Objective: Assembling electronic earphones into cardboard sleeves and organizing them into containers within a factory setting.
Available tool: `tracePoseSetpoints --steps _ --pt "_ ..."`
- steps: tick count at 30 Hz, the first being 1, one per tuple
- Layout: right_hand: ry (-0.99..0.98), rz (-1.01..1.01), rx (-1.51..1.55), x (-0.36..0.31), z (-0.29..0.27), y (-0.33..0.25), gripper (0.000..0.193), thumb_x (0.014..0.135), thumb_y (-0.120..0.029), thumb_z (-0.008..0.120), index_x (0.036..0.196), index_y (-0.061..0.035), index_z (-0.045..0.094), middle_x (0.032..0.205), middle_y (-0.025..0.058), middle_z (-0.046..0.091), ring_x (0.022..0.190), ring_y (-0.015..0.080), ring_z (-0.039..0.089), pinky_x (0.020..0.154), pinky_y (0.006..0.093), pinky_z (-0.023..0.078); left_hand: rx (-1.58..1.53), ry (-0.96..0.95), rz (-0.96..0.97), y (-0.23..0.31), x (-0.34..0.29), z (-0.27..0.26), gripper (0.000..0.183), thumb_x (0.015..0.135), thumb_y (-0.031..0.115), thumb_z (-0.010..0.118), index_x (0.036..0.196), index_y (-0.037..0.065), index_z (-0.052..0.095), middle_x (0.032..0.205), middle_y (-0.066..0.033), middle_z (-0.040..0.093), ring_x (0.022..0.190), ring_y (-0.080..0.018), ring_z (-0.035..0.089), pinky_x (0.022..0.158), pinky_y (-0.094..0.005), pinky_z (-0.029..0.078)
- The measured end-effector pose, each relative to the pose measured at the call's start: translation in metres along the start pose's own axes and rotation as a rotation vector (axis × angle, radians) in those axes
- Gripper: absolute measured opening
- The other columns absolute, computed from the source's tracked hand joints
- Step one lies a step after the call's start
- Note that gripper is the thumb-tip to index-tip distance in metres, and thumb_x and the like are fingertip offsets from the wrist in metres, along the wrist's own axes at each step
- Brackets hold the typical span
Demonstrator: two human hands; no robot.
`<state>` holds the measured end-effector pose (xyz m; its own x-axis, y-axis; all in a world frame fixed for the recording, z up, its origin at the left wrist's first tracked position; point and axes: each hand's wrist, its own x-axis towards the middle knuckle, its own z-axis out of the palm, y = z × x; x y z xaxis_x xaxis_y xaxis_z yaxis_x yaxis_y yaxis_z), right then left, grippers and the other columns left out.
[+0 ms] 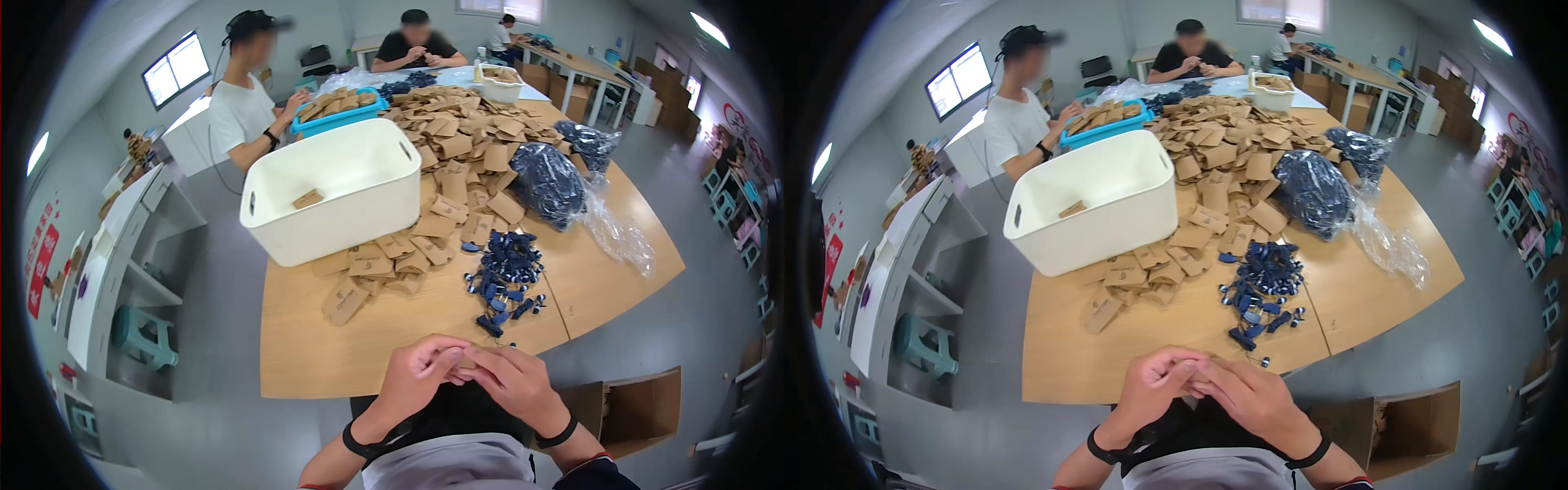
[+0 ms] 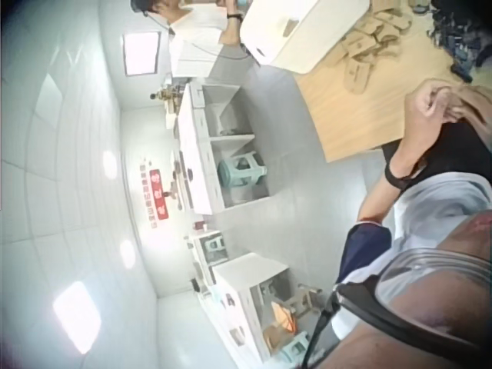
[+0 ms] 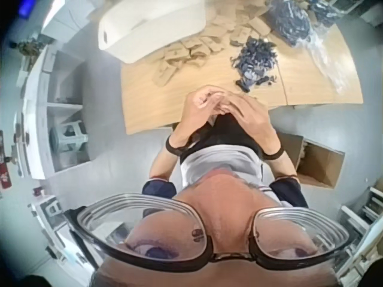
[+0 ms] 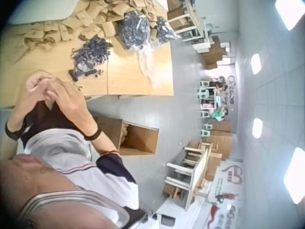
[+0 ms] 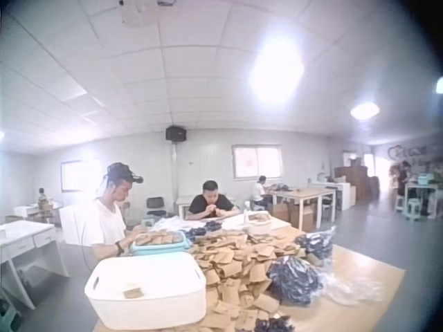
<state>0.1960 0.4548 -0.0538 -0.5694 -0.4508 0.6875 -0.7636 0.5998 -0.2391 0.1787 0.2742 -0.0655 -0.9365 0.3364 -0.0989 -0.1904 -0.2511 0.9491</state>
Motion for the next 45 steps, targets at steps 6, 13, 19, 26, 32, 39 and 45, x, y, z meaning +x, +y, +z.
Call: tracePoseSetpoints --steps 6,13,19,26,32,39,45 --pt "0.302 0.483 0.362 0.002 0.023 -0.035 0.019 0.078 0.000 0.075 0.095 -0.0015 0.067 0.075 0.0111 0.066 0.056 0.0139 0.061 0.048 0.0247 0.046 0.239 0.380 0.634 -0.038 -0.007 0.022 0.014 0.094 0.004 0.057 0.103 -0.005 0.064 0.092 -0.0113 0.069 0.078 -0.0133 0.066 0.070 -0.0248 0.053" --pt "0.280 0.475 0.422 -0.007 0.020 -0.032 0.018 0.078 0.002 0.072 0.096 -0.0014 0.068 0.071 0.0107 0.065 0.057 0.0151 0.062 0.049 0.0244 0.046 0.281 0.481 0.704 -0.041 -0.019 0.031 0.019 0.096 0.011 0.056 0.098 -0.007 0.062 0.089 -0.0136 0.067 0.079 -0.0160 0.064 0.072 -0.0279 0.053" --pt "-0.049 0.175 0.072 0.015 -0.011 0.005 0.040 0.063 -0.001 0.070 0.102 -0.0050 0.066 0.094 0.0110 0.063 0.076 0.0295 0.060 0.065 0.0368 0.051 -0.076 0.101 0.240 -0.017 -0.021 0.025 0.019 0.097 0.008 0.053 0.106 -0.007 0.061 0.084 -0.0121 0.068 0.071 -0.0184 0.069 0.065 -0.0273 0.057" --pt "-0.471 0.517 0.550 -0.019 -0.007 0.023 0.026 0.064 -0.013 0.080 0.083 -0.0028 0.067 0.077 0.0109 0.065 0.067 0.0292 0.060 0.062 0.0322 0.048 0.107 -0.158 -0.090 0.005 -0.028 0.013 0.024 0.098 0.009 0.049 0.111 -0.003 0.066 0.060 -0.0034 0.062 0.052 -0.0081 0.059 0.049 -0.0188 0.042" --pt "-0.924 0.570 1.314 -0.022 0.004 0.024 0.050 0.056 -0.026 0.092 0.094 -0.0017 0.070 0.083 0.0030 0.071 0.072 0.0128 0.064 0.069 0.0246 0.048 0.303 -0.652 0.105 0.001 -0.004 -0.001 0.016 0.094 0.008 0.057 0.105 0.005 0.068 0.065 -0.0035 0.063 0.053 -0.0095 0.059 0.050 -0.0216 0.042" --pt "-1.279 0.645 1.343 -0.038 0.016 0.023 0.083 0.050 -0.021 0.097 0.116 -0.0009 0.051 0.093 0.0009 0.057 0.085 0.0090 0.053 0.072 0.0246 0.045 0.354 -0.678 0.139 -0.005 -0.010 -0.005 0.009 0.093 0.007 0.058 0.099 0.004 0.065 0.075 -0.0051 0.064 0.061 -0.0122 0.062 0.057 -0.0228 0.045" --pt "-0.433 0.571 1.966 -0.037 0.027 0.005 0.072 0.077 -0.065 0.067 0.103 0.0016 0.059 0.090 0.0078 0.058 0.088 0.0209 0.057 0.075 0.0292 0.043 0.763 -0.387 0.805 -0.012 -0.018 -0.001 0.072 0.061 0.021 0.088 0.123 0.007 0.054 0.119 -0.0117 0.061 0.109 -0.0367 0.062 0.084 -0.0410 0.052"
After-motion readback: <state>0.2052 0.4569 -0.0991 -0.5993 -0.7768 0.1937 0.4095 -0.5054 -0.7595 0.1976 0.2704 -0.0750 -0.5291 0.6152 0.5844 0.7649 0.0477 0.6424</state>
